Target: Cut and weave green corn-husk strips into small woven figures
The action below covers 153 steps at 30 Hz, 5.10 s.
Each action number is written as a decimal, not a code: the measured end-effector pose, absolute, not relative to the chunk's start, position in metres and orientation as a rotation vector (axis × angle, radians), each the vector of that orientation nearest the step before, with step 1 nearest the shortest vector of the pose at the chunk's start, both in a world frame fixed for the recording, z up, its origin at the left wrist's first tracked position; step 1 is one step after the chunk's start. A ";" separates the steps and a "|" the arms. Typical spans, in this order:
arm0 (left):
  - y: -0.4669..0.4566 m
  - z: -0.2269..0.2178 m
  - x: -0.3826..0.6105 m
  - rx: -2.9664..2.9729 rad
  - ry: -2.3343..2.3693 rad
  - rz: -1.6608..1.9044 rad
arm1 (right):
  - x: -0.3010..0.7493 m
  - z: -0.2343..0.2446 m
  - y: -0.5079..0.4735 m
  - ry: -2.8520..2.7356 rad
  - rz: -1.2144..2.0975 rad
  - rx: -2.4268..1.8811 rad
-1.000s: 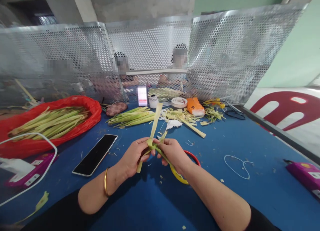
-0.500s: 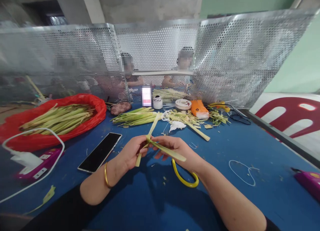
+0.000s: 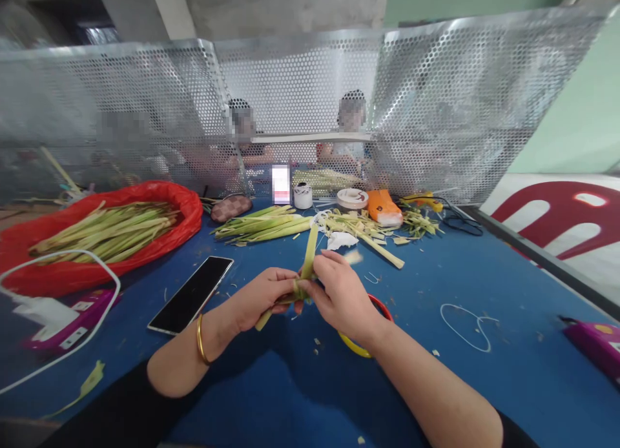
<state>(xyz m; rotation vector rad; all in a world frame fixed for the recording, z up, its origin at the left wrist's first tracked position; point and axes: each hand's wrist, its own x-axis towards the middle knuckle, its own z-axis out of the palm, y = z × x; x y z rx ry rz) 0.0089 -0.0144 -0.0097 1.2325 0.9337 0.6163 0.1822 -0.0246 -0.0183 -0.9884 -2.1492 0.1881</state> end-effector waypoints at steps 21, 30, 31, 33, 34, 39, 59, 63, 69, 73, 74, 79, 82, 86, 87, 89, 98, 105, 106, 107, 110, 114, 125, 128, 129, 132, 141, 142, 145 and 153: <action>-0.020 -0.015 0.016 1.607 1.112 0.972 | 0.173 -0.036 -0.018 -1.529 0.788 -1.356; -0.017 -0.024 0.010 1.706 1.125 1.076 | 0.176 -0.035 -0.017 -1.508 0.905 -1.326; -0.017 -0.025 0.011 1.692 1.132 1.064 | 0.176 -0.035 -0.018 -1.496 0.905 -1.330; -0.017 -0.025 0.012 1.603 1.127 1.009 | 0.174 -0.034 -0.019 -1.455 0.929 -1.319; -0.018 -0.024 0.013 1.537 1.115 0.977 | 0.174 -0.034 -0.019 -1.427 0.959 -1.301; -0.018 -0.022 0.017 1.394 1.128 1.044 | 0.171 -0.031 -0.019 -1.255 1.193 -1.283; -0.010 -0.021 0.010 1.140 1.116 1.138 | 0.181 -0.016 -0.027 -1.620 0.885 -0.901; -0.014 -0.021 0.014 1.216 1.106 1.063 | 0.179 -0.022 -0.028 -1.463 0.999 -0.932; -0.013 -0.024 0.014 1.227 1.149 1.054 | 0.179 -0.021 -0.028 -1.392 1.084 -1.024; -0.011 -0.022 0.013 1.234 1.142 1.082 | 0.184 -0.015 -0.026 -1.593 1.015 -1.120; -0.011 -0.021 0.012 1.232 1.137 1.089 | 0.185 -0.013 -0.026 -1.656 0.998 -1.123; -0.011 -0.020 0.012 1.186 1.133 1.097 | 0.191 -0.009 -0.024 -1.868 0.974 -1.063; -0.010 -0.021 0.011 1.185 1.126 1.097 | 0.190 -0.011 -0.024 -1.869 0.969 -1.062; -0.009 -0.021 0.011 1.190 1.138 1.108 | 0.185 -0.014 -0.026 -1.669 1.074 -1.114; -0.009 -0.022 0.012 1.188 1.147 1.099 | 0.183 -0.013 -0.027 -1.599 1.135 -1.103; -0.010 -0.022 0.013 1.183 1.167 1.072 | 0.182 -0.012 -0.028 -1.466 1.265 -1.062; -0.013 -0.024 0.016 1.207 1.177 1.000 | 0.184 -0.014 -0.027 -1.383 1.289 -1.000; -0.014 -0.026 0.016 1.228 1.177 1.010 | 0.183 -0.016 -0.026 -1.592 0.885 -1.111; -0.014 -0.026 0.016 1.227 1.176 1.015 | 0.183 -0.016 -0.026 -1.594 0.883 -1.129; -0.014 -0.025 0.017 1.226 1.175 1.021 | 0.183 -0.017 -0.027 -1.579 0.896 -1.145; -0.015 -0.024 0.017 1.225 1.173 1.034 | 0.183 -0.019 -0.027 -1.535 0.895 -1.181; -0.015 -0.024 0.018 1.231 1.169 1.048 | 0.182 -0.018 -0.027 -1.564 0.825 -1.168; -0.015 -0.029 0.017 1.328 1.199 1.026 | 0.181 -0.017 -0.026 -1.483 1.165 -1.255; -0.016 -0.030 0.017 1.404 1.210 1.042 | 0.181 -0.019 -0.026 -1.501 1.154 -1.268; -0.017 -0.030 0.017 1.426 1.213 1.052 | 0.181 -0.019 -0.026 -1.505 1.150 -1.275; -0.017 -0.030 0.017 1.467 1.219 1.066 | 0.181 -0.021 -0.025 -1.518 1.141 -1.296; -0.015 -0.029 0.016 1.501 1.239 1.058 | 0.181 -0.025 -0.023 -1.737 0.875 -1.329; -0.015 -0.029 0.017 1.494 1.235 1.057 | 0.181 -0.025 -0.024 -1.725 0.867 -1.341; -0.016 -0.030 0.017 1.483 1.228 1.055 | 0.179 -0.026 -0.025 -1.645 0.933 -1.367; -0.017 -0.032 0.019 1.483 1.228 1.024 | 0.171 -0.025 -0.026 -1.327 1.194 -1.243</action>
